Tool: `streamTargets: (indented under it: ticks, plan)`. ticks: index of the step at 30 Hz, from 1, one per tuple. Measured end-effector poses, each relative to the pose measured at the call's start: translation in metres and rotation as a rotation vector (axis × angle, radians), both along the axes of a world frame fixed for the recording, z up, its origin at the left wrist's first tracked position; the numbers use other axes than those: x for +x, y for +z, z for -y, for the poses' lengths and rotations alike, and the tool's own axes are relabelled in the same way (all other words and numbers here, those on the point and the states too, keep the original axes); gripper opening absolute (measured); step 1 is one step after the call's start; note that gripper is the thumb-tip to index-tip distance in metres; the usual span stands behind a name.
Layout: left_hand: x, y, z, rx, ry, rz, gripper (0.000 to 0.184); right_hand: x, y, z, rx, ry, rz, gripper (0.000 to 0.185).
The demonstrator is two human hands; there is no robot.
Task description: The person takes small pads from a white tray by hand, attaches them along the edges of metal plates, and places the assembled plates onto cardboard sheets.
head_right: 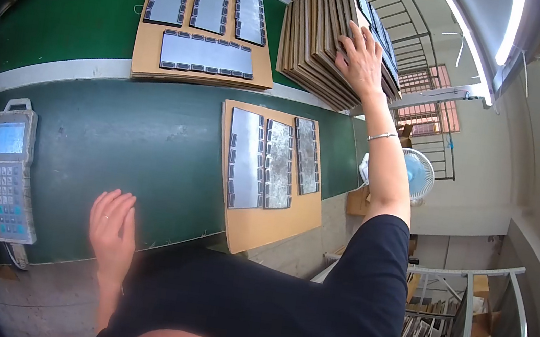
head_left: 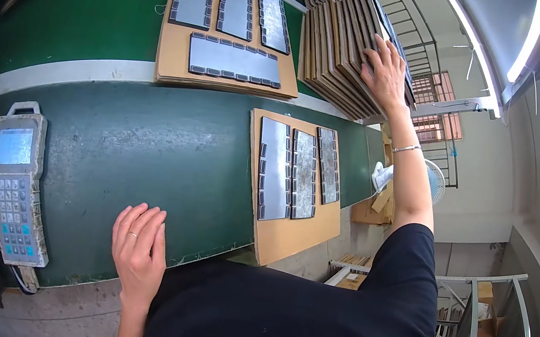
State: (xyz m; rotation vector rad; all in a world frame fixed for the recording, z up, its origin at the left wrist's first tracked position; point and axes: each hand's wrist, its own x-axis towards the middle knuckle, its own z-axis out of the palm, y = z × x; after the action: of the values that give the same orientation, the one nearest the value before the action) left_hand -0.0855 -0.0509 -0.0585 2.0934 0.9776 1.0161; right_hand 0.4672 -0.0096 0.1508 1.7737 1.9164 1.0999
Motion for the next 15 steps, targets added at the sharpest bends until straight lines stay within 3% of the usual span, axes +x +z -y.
streamTargets:
  ticks: [5,11,15]
  plan:
    - [0.000,0.000,0.000,-0.004,0.002,-0.003,0.017,0.005,-0.015,0.001,0.019,0.108,-0.078,0.043]
    - [0.000,0.000,0.000,-0.003,0.005,-0.002,0.017,0.013,-0.019,0.001,0.002,0.096,-0.130,0.033]
    - [0.000,0.000,0.000,-0.006,0.005,-0.002,0.018,0.000,-0.022,0.001,0.007,0.089,-0.117,0.036]
